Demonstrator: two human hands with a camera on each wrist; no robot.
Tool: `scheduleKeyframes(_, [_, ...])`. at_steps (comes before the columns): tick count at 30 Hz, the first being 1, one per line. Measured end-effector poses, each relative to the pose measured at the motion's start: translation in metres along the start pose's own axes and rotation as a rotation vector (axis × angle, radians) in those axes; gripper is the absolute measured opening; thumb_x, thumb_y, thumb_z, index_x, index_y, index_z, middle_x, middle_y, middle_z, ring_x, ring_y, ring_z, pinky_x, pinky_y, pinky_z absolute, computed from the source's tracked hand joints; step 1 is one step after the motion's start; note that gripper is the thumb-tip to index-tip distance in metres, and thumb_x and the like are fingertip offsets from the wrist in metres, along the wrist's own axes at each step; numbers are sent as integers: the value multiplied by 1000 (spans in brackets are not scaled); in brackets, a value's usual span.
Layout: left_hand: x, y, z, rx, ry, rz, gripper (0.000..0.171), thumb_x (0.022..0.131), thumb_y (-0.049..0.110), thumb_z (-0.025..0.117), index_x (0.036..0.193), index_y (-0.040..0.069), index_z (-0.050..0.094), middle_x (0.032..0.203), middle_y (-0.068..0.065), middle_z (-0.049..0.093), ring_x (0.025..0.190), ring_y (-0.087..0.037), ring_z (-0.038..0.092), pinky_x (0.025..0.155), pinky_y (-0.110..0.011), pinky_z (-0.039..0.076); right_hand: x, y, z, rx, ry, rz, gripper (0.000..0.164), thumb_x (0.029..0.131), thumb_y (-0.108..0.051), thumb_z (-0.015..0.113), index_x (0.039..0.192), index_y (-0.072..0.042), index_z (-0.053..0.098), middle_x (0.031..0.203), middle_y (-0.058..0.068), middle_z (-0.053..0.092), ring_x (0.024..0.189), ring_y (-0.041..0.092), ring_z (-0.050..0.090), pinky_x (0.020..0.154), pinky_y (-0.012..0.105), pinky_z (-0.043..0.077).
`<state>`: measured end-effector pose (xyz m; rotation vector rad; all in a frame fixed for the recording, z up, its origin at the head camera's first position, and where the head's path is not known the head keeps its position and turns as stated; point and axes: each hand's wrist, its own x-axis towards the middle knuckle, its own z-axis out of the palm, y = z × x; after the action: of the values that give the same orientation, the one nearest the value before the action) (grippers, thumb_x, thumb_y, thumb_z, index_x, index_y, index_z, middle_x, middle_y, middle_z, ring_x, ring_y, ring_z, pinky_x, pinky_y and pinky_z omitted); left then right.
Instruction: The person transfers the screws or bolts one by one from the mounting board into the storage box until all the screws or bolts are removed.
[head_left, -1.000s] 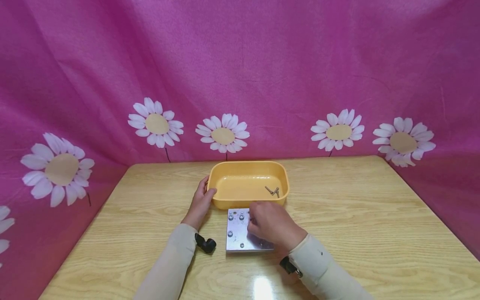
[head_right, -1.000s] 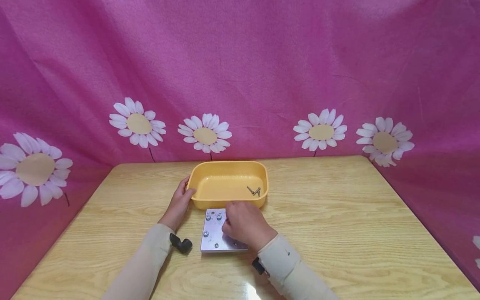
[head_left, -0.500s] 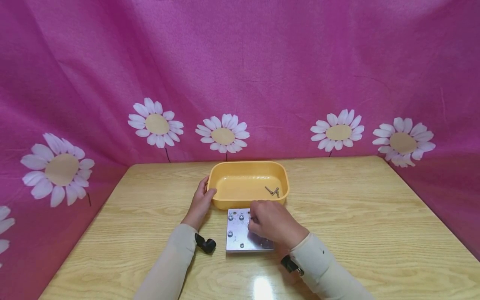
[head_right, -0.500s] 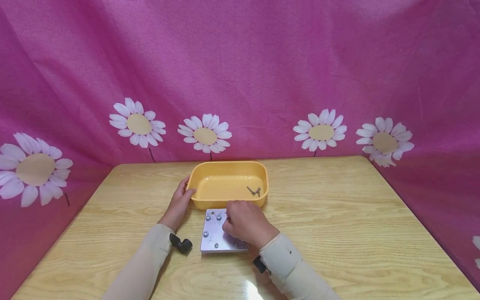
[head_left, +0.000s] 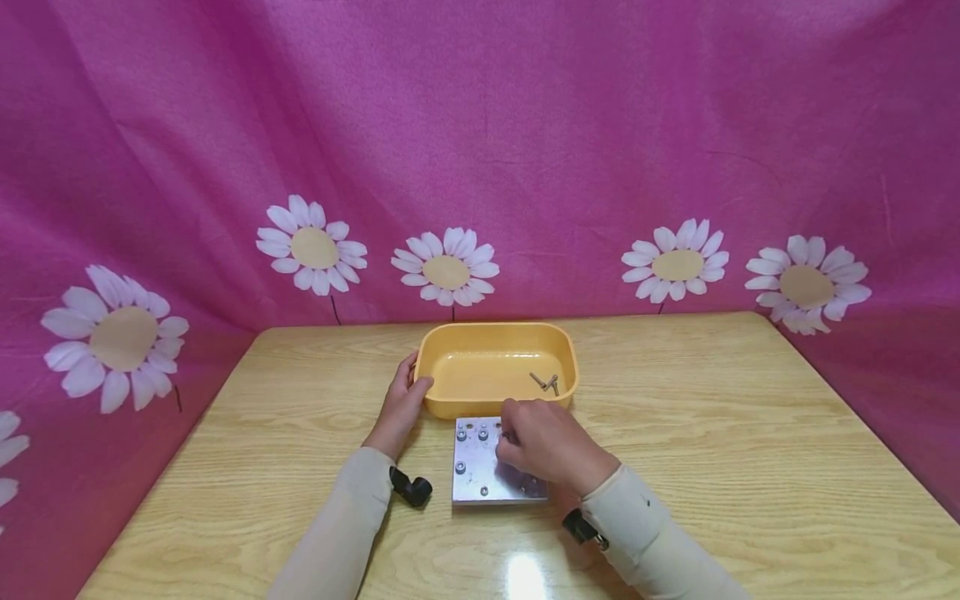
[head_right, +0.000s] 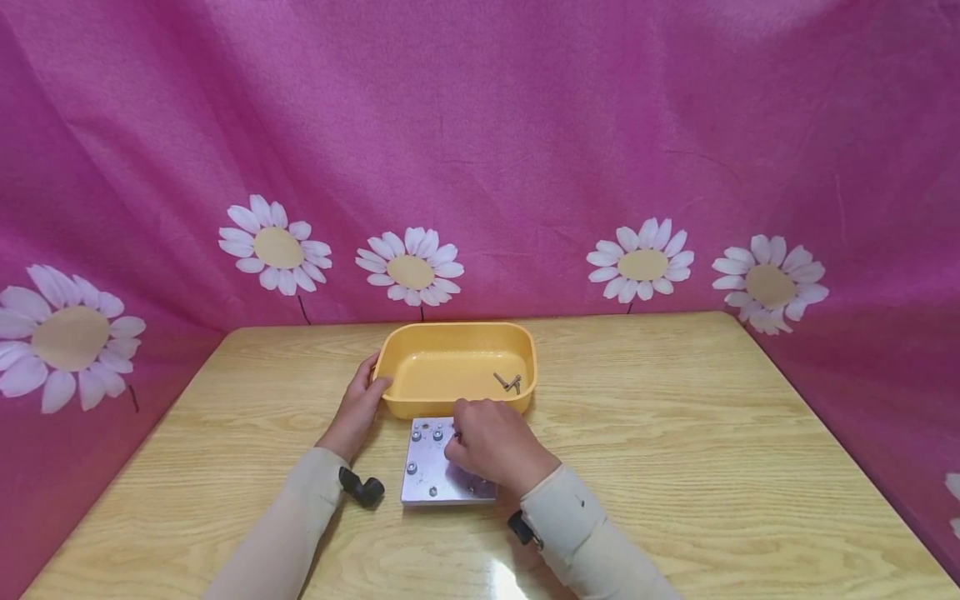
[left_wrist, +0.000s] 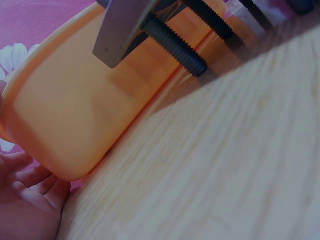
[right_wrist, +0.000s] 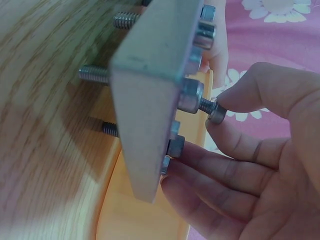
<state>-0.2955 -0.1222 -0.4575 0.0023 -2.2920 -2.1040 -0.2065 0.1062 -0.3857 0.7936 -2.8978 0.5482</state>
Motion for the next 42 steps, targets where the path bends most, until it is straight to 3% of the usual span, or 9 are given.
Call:
scheduleKeyframes(15, [-3, 6, 0, 6, -8, -23, 62, 94, 16, 49, 152, 12, 27, 156, -10, 28, 143, -24, 26, 115, -37, 25, -1, 0, -3, 79, -41, 45, 10, 80, -22, 64, 81, -16, 56, 63, -7, 53, 53, 7, 48, 46, 22, 40])
scheduleKeyframes(27, [-1, 1, 1, 14, 16, -27, 60, 94, 19, 50, 150, 17, 30, 155, -4, 32, 141, -20, 29, 115, -35, 27, 0, 1, -3, 67, -22, 47, 10, 79, -21, 63, 85, -16, 57, 63, -7, 52, 53, 7, 47, 46, 22, 40])
scheduleKeyframes(42, [1, 4, -3, -11, -31, -37, 61, 95, 13, 48, 152, 9, 25, 157, -9, 25, 144, -23, 23, 116, -36, 23, 0, 4, -5, 109, -6, 72, 12, 80, -21, 65, 85, -17, 56, 64, -6, 53, 56, 8, 47, 49, 23, 40])
